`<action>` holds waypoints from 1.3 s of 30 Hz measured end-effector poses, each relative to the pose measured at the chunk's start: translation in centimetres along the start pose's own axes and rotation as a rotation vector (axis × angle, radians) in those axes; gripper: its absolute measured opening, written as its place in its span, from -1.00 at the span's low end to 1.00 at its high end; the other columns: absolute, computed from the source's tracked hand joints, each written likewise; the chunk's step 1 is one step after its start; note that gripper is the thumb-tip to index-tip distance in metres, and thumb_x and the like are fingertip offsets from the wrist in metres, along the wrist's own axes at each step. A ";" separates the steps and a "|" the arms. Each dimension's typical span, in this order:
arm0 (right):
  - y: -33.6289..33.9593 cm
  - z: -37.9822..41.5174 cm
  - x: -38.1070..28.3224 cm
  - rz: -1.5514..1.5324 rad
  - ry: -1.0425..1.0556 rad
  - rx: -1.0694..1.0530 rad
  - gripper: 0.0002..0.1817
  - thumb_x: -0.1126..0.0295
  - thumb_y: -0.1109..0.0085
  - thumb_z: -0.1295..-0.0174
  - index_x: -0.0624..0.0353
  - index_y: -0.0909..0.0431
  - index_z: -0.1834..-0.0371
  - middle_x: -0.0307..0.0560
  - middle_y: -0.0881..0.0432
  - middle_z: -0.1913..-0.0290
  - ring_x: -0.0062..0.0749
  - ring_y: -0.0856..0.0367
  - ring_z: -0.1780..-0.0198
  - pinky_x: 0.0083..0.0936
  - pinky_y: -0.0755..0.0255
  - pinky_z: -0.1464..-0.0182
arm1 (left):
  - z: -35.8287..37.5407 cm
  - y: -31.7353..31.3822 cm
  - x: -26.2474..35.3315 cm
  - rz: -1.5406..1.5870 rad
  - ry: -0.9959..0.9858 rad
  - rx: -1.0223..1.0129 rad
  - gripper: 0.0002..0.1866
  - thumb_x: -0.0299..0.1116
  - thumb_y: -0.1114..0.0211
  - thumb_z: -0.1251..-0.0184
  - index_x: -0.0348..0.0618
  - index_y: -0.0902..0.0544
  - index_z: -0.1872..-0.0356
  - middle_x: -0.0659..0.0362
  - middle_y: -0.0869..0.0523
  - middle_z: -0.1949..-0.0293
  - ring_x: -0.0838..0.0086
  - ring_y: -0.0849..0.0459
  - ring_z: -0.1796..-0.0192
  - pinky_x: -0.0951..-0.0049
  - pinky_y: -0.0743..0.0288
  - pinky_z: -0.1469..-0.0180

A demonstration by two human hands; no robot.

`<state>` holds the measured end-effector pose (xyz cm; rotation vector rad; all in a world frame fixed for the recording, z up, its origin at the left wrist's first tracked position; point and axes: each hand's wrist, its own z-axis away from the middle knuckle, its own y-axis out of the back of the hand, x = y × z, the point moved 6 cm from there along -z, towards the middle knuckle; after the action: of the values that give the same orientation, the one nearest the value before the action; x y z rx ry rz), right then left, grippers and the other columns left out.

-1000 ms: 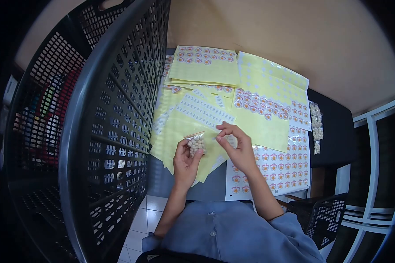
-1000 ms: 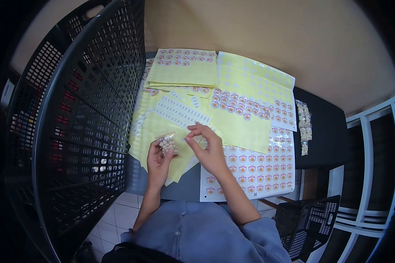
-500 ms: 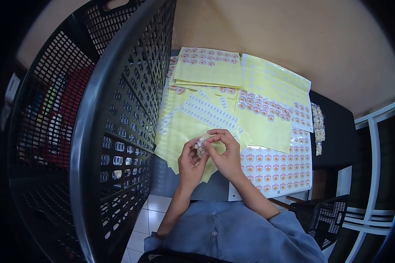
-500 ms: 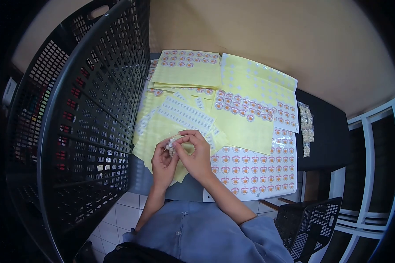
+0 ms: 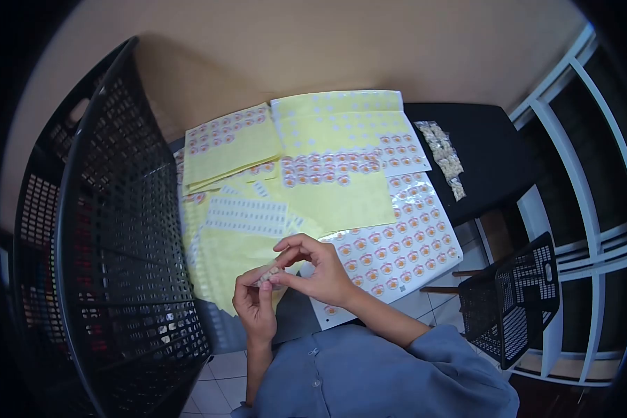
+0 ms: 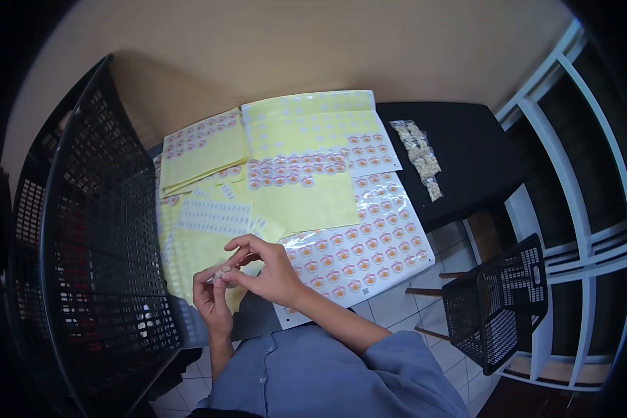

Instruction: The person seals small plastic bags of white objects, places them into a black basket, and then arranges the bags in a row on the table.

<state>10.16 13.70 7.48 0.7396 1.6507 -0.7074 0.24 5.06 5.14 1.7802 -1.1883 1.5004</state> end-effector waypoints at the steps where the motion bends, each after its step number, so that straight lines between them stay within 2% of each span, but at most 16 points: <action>1: 0.8 0.4 0.1 -0.001 0.003 0.013 -0.62 0.55 -0.29 0.13 0.25 -0.41 0.20 -0.17 -0.57 0.41 -0.58 -0.54 0.27 -0.59 -0.39 0.10 | 0.0 -0.8 -0.1 0.000 0.000 -0.014 -0.82 -0.47 -0.03 -0.24 -0.32 -0.38 0.18 0.08 -0.52 0.22 0.54 -0.50 0.18 0.55 -0.38 0.11; 3: 2.8 1.4 0.0 0.005 0.037 0.104 -0.68 0.51 -0.27 0.12 0.26 -0.44 0.24 -0.15 -0.59 0.46 -0.55 -0.57 0.34 -0.59 -0.44 0.16 | 0.0 -2.6 -0.9 0.043 0.043 -0.085 -0.85 -0.47 -0.01 -0.24 -0.32 -0.40 0.20 0.09 -0.52 0.24 0.54 -0.49 0.16 0.54 -0.37 0.09; 4: 4.0 1.9 -0.1 0.032 0.059 0.116 -0.66 0.55 -0.24 0.09 0.25 -0.42 0.19 -0.18 -0.57 0.41 -0.57 -0.56 0.30 -0.61 -0.44 0.16 | 0.0 -3.6 -1.4 0.025 0.045 -0.194 -0.71 -0.43 -0.05 -0.22 -0.31 -0.33 0.06 0.02 -0.47 0.10 0.44 -0.49 0.08 0.47 -0.36 0.05; 5: 5.4 2.3 -0.1 0.035 0.061 0.128 -0.66 0.55 -0.24 0.09 0.25 -0.42 0.19 -0.18 -0.57 0.41 -0.57 -0.56 0.30 -0.61 -0.44 0.16 | 0.0 -4.6 -1.4 0.028 0.046 -0.205 -0.71 -0.43 -0.05 -0.22 -0.31 -0.33 0.06 0.02 -0.47 0.10 0.44 -0.49 0.08 0.47 -0.36 0.05; 7: 10.0 3.5 0.6 -0.163 -0.041 0.339 -0.64 0.60 -0.20 0.05 0.26 -0.39 0.14 -0.21 -0.52 0.36 -0.57 -0.55 0.27 -0.65 -0.44 0.17 | -0.3 -7.6 -0.2 0.020 0.078 -0.242 -0.50 -0.36 -0.10 -0.18 -0.29 -0.17 -0.12 -0.04 -0.34 -0.07 0.32 -0.45 -0.01 0.39 -0.34 0.00; 8: 13.1 4.0 0.1 -0.170 -0.007 0.445 -0.63 0.62 -0.17 0.04 0.27 -0.37 0.11 -0.22 -0.50 0.35 -0.57 -0.54 0.27 -0.67 -0.44 0.18 | -0.3 -7.9 -0.9 -0.027 0.109 -0.322 -0.35 -0.31 -0.12 -0.15 -0.25 -0.01 -0.21 -0.05 -0.21 -0.17 0.25 -0.40 -0.08 0.36 -0.33 -0.03; 9: 16.6 4.5 -0.4 -0.177 0.029 0.550 -0.63 0.65 -0.15 0.02 0.28 -0.35 0.09 -0.23 -0.48 0.34 -0.56 -0.53 0.26 -0.69 -0.44 0.19 | -0.5 -8.1 -1.2 -0.026 0.107 -0.329 -0.35 -0.31 -0.12 -0.15 -0.25 -0.01 -0.21 -0.05 -0.21 -0.17 0.25 -0.40 -0.08 0.36 -0.33 -0.03; 11: 24.9 6.0 -1.9 0.183 0.121 0.744 -0.63 0.64 -0.14 0.01 0.31 -0.34 0.09 -0.20 -0.49 0.34 -0.57 -0.52 0.25 -0.69 -0.44 0.19 | -0.7 -8.2 -1.6 -0.081 0.085 -0.293 -0.38 -0.31 -0.09 -0.17 -0.25 -0.04 -0.20 -0.04 -0.23 -0.16 0.29 -0.38 -0.09 0.37 -0.33 -0.03; 13: 33.2 7.8 -1.2 0.204 0.136 0.918 -0.67 0.62 -0.13 -0.02 0.33 -0.35 0.11 -0.16 -0.51 0.31 -0.60 -0.51 0.28 -0.72 -0.43 0.23 | -0.7 -7.8 -2.1 -0.066 0.100 -0.240 -0.41 -0.33 -0.07 -0.18 -0.26 -0.07 -0.19 -0.01 -0.24 -0.15 0.33 -0.38 -0.07 0.40 -0.32 -0.03; 15: 41.0 9.1 0.6 0.374 0.098 1.014 -0.67 0.59 -0.17 -0.01 0.35 -0.37 0.12 -0.11 -0.55 0.34 -0.60 -0.52 0.29 -0.72 -0.43 0.22 | -0.8 -6.4 -2.7 -0.110 0.074 -0.106 -0.45 -0.33 -0.06 -0.19 -0.27 -0.10 -0.17 0.01 -0.26 -0.13 0.37 -0.39 -0.03 0.43 -0.33 0.01; 18: 47.6 9.9 3.4 0.517 0.042 1.032 -0.66 0.57 -0.19 0.02 0.37 -0.39 0.13 -0.09 -0.57 0.36 -0.58 -0.54 0.33 -0.72 -0.44 0.25 | -0.4 -4.2 -2.2 -0.216 0.038 0.060 -0.53 -0.35 0.00 -0.23 -0.27 -0.16 -0.14 0.03 -0.30 -0.09 0.40 -0.42 0.02 0.49 -0.34 0.08; 23: 50.3 8.7 7.3 0.561 -0.167 0.958 -0.65 0.55 -0.21 0.05 0.42 -0.41 0.16 -0.03 -0.60 0.37 -0.56 -0.56 0.35 -0.72 -0.44 0.28 | 1.5 -1.1 -2.1 -0.360 0.002 0.289 -0.59 -0.40 0.07 -0.25 -0.27 -0.18 -0.12 0.03 -0.34 -0.05 0.42 -0.44 0.07 0.52 -0.34 0.12; 29: 50.6 8.1 9.3 0.613 -0.139 0.917 -0.64 0.46 -0.25 0.08 0.38 -0.45 0.19 -0.05 -0.61 0.36 -0.52 -0.58 0.32 -0.66 -0.44 0.22 | 2.9 0.2 -2.8 -0.407 0.009 0.405 -0.61 -0.47 0.10 -0.26 -0.28 -0.18 -0.12 0.04 -0.36 -0.01 0.47 -0.45 0.11 0.54 -0.35 0.16; 32: 50.8 8.1 8.6 0.762 -0.158 1.032 -0.63 0.40 -0.27 0.06 0.34 -0.47 0.18 0.00 -0.59 0.26 -0.45 -0.57 0.23 -0.60 -0.43 0.16 | 3.5 0.4 -2.5 -0.398 -0.043 0.468 -0.62 -0.48 0.09 -0.25 -0.29 -0.19 -0.10 0.05 -0.37 0.02 0.47 -0.44 0.12 0.54 -0.35 0.16; 35: 50.5 6.7 6.0 0.797 -0.045 1.104 -0.67 0.41 -0.24 0.03 0.32 -0.48 0.19 -0.02 -0.57 0.24 -0.46 -0.55 0.20 -0.60 -0.42 0.14 | 4.5 1.0 -1.9 -0.409 -0.126 0.524 -0.63 -0.49 0.08 -0.24 -0.29 -0.19 -0.08 0.05 -0.39 0.08 0.46 -0.45 0.17 0.54 -0.36 0.17; 39: 46.5 1.3 -0.6 0.774 0.196 1.022 -0.70 0.43 -0.20 -0.03 0.28 -0.45 0.16 -0.09 -0.53 0.19 -0.50 -0.50 0.15 -0.62 -0.39 0.11 | 6.0 1.7 -0.5 -0.398 -0.236 0.559 -0.56 -0.53 0.09 -0.21 -0.24 -0.07 -0.13 0.06 -0.40 0.15 0.51 -0.43 0.33 0.55 -0.36 0.26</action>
<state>47.37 41.53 4.68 2.0764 0.9204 -0.8865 1.79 -0.52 2.89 2.4392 -0.4691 1.4934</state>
